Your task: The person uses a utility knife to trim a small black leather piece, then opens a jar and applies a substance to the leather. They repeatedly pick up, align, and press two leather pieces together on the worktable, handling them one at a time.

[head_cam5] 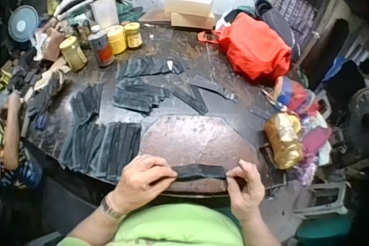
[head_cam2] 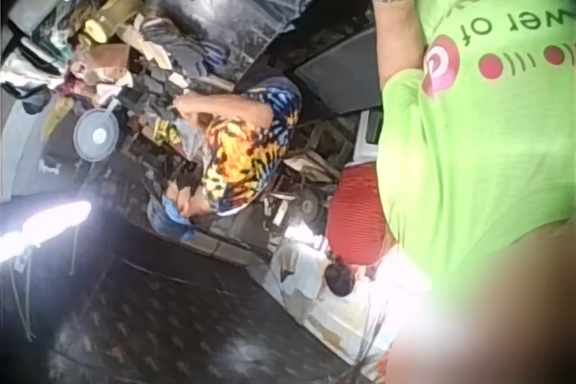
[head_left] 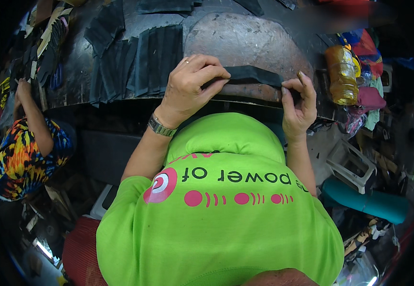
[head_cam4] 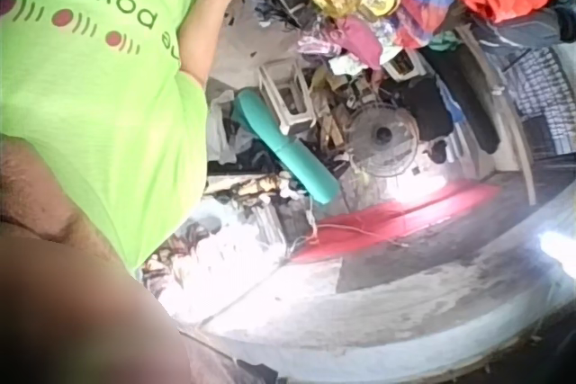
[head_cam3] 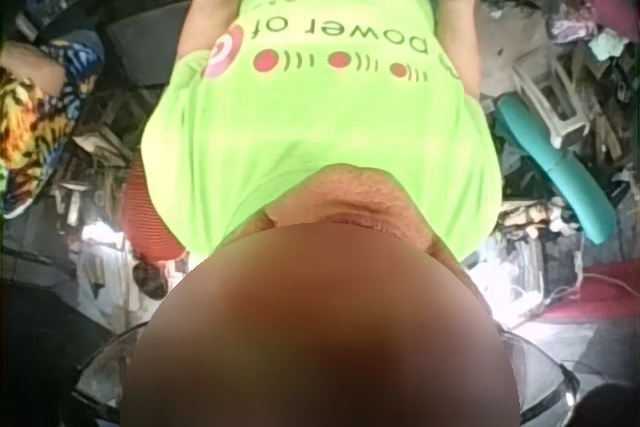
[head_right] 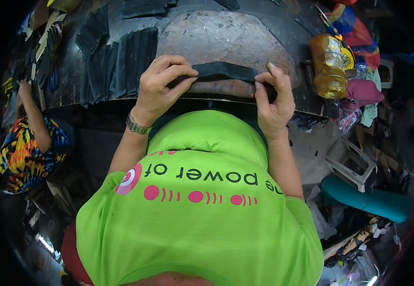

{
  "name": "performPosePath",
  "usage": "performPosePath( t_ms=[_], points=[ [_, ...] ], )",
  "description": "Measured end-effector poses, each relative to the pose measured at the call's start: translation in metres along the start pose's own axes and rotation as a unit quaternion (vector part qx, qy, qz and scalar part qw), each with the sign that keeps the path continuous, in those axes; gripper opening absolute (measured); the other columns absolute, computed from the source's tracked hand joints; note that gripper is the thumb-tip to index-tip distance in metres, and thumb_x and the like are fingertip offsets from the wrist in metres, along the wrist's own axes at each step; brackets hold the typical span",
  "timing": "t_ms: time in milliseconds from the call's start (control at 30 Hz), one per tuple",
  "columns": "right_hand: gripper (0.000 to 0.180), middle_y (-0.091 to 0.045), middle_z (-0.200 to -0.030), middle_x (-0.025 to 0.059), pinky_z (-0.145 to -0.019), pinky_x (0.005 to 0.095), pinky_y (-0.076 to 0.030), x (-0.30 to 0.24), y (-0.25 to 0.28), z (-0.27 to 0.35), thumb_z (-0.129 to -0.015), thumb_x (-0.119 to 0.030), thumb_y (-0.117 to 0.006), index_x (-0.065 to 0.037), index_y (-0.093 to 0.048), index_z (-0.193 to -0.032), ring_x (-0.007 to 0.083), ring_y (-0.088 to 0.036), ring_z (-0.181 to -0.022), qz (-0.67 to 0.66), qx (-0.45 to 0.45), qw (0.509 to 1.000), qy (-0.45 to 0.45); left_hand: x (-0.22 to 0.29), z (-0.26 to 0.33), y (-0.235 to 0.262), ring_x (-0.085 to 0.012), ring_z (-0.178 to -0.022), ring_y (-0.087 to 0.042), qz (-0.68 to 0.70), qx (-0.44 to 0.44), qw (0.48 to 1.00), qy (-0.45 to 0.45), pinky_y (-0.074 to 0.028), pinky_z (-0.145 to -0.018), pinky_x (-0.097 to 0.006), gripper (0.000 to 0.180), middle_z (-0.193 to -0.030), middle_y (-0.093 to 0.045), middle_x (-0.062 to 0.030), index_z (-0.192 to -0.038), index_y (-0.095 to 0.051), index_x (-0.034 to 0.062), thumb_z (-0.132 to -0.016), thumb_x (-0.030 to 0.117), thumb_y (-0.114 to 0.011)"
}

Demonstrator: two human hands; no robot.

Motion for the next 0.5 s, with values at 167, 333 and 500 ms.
performPosePath(
  t_ms=[167, 333, 500],
  points=[
    [0.056, -0.068, -0.096, 0.0089, -0.079, 0.0282, -0.05, 0.0039, 0.0005, 0.0059, -0.086, 0.016, -0.065, -0.002, -0.055, -0.138, 0.0167, -0.06, -0.085, 0.061, -0.005, 0.997, 0.049, 0.0023, -0.0005, -0.0002, -0.0231, -0.089, -0.067, 0.0, -0.013, 1.0, 0.002, -0.054, -0.076, -0.034, 0.019, -0.098, -0.069, -0.0061, -0.093, -0.076, 0.0069, -0.076, 0.003, -0.083],
    [0.058, -0.068, -0.097, 0.0088, -0.081, 0.0286, -0.05, 0.002, 0.0002, 0.0048, -0.086, 0.016, -0.065, -0.002, -0.053, -0.139, 0.0174, -0.061, -0.087, 0.057, -0.006, 0.996, 0.062, 0.002, 0.0002, 0.0002, -0.0235, -0.089, -0.067, 0.009, -0.014, 1.0, 0.013, -0.054, -0.076, -0.034, 0.018, -0.098, -0.069, -0.0058, -0.093, -0.076, 0.0065, -0.076, 0.003, -0.082],
    [0.06, -0.068, -0.099, 0.0099, -0.084, 0.0283, -0.05, 0.0011, 0.0024, 0.0064, -0.086, 0.017, -0.065, -0.001, -0.05, -0.141, 0.0167, -0.061, -0.087, 0.017, 0.012, 0.998, 0.062, 0.0006, 0.0007, 0.0014, -0.0232, -0.089, -0.067, 0.017, -0.015, 1.0, 0.009, -0.054, -0.076, -0.033, 0.018, -0.099, -0.07, -0.0059, -0.093, -0.076, 0.0063, -0.076, 0.002, -0.082]
  ],
)
Point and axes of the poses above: each hand's wrist, its own z-axis away from the middle knuckle, its own y-axis out of the back of the hand, x = y × z, the point moved 5 cm from there along -z, towards the middle knuckle
